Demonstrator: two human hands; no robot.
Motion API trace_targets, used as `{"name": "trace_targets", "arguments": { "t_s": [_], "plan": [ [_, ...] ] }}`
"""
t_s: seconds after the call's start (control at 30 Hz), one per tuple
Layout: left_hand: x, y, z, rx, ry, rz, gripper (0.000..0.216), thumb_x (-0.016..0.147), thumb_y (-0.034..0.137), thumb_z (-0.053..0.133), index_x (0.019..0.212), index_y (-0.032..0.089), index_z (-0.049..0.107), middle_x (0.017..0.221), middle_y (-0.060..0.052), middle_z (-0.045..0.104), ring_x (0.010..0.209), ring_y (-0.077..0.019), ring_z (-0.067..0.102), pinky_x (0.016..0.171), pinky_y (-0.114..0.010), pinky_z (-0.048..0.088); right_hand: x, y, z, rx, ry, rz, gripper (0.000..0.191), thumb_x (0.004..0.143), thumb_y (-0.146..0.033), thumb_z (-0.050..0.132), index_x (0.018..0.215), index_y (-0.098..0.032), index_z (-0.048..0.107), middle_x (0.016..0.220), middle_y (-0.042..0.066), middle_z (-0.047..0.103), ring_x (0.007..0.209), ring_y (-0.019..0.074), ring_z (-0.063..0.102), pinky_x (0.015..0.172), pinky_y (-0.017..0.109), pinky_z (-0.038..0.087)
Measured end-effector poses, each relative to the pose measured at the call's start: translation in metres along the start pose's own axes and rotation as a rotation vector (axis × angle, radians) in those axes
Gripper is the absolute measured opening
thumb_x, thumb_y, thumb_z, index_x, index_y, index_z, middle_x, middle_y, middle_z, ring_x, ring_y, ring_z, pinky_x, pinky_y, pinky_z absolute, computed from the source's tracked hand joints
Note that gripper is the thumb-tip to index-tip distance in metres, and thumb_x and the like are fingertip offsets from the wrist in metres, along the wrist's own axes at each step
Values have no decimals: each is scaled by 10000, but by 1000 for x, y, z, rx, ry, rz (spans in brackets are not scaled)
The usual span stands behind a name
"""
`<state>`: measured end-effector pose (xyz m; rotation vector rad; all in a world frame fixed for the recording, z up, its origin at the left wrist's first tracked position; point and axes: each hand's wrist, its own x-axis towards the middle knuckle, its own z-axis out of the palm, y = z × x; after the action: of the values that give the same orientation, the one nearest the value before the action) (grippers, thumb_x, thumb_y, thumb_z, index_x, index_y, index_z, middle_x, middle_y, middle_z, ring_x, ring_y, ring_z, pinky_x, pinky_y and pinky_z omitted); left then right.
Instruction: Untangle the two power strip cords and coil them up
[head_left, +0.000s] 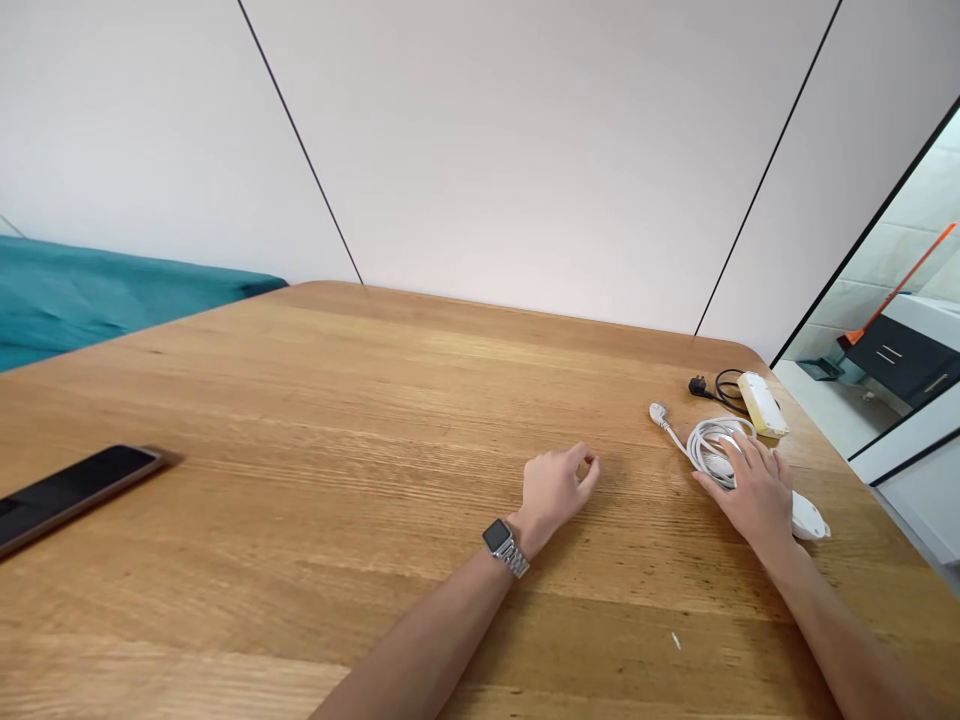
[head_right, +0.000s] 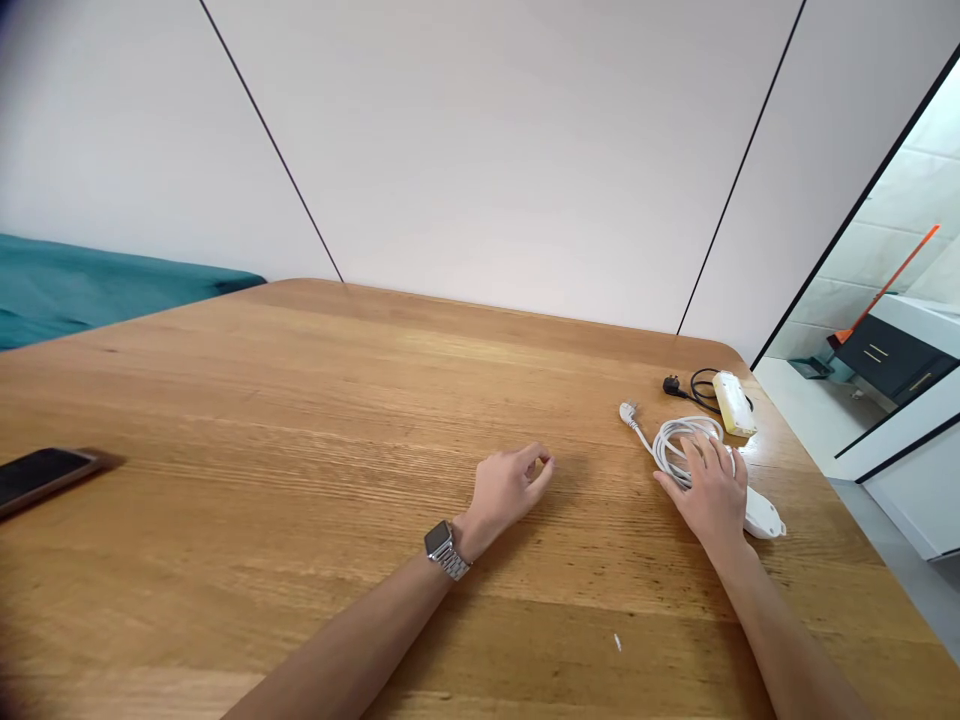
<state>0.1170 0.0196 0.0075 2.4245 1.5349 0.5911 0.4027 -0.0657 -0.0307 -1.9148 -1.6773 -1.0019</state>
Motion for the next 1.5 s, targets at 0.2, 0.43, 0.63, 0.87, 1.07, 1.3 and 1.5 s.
{"name": "trace_targets", "arguments": {
  "t_s": [0.2,0.43,0.63,0.87,1.07,1.3,1.5],
  "plan": [
    [0,-2,1,36,-22,37,321,906,392,420,882,230,695,758,-35,725,713,-182,654,589,-260,331,7,-18,-19,251,7,-68,244,882,-362,554,982,-188,693,1069,117,700,1044,283,598,954,440,404],
    [1,0,2,25,-57,79,341,909,389,407,862,224,701,777,-46,733,730,-187,658,595,-257,345,7,-42,-27,629,-218,-316,281,924,-266,470,745,-211,679,749,53,705,701,166,637,682,296,502],
    [1,-1,2,18,-78,80,348,909,393,409,859,223,708,761,-50,727,731,-189,658,592,-253,344,6,-30,-13,458,-271,-309,283,906,-319,497,1080,-192,680,1294,121,599,1241,277,512,1028,478,428],
    [2,-4,6,-7,-75,103,331,906,380,422,845,221,706,768,-45,733,726,-183,660,595,-262,336,-1,-30,-2,388,-509,-245,452,923,-440,469,1296,-203,567,1495,119,395,1395,286,327,1098,503,354],
    [4,-5,6,-30,-89,90,327,908,390,430,842,217,699,777,-51,736,734,-182,661,603,-268,337,-5,-21,7,364,-501,-132,518,922,-514,445,1309,-190,561,1471,139,429,1374,302,368,1075,515,379],
    [4,-6,5,-20,-82,90,324,909,383,432,860,215,705,784,-47,738,729,-181,660,607,-272,334,-5,-17,9,295,-456,-21,506,933,-518,411,1208,-152,627,1357,151,556,1308,295,465,1042,488,422],
    [3,-4,3,-27,-96,81,326,906,387,434,854,212,704,798,-57,741,747,-190,662,619,-278,345,-7,-10,14,193,-393,60,489,918,-543,416,1100,-161,661,1271,154,620,1239,316,525,960,475,466]
  ]
}}
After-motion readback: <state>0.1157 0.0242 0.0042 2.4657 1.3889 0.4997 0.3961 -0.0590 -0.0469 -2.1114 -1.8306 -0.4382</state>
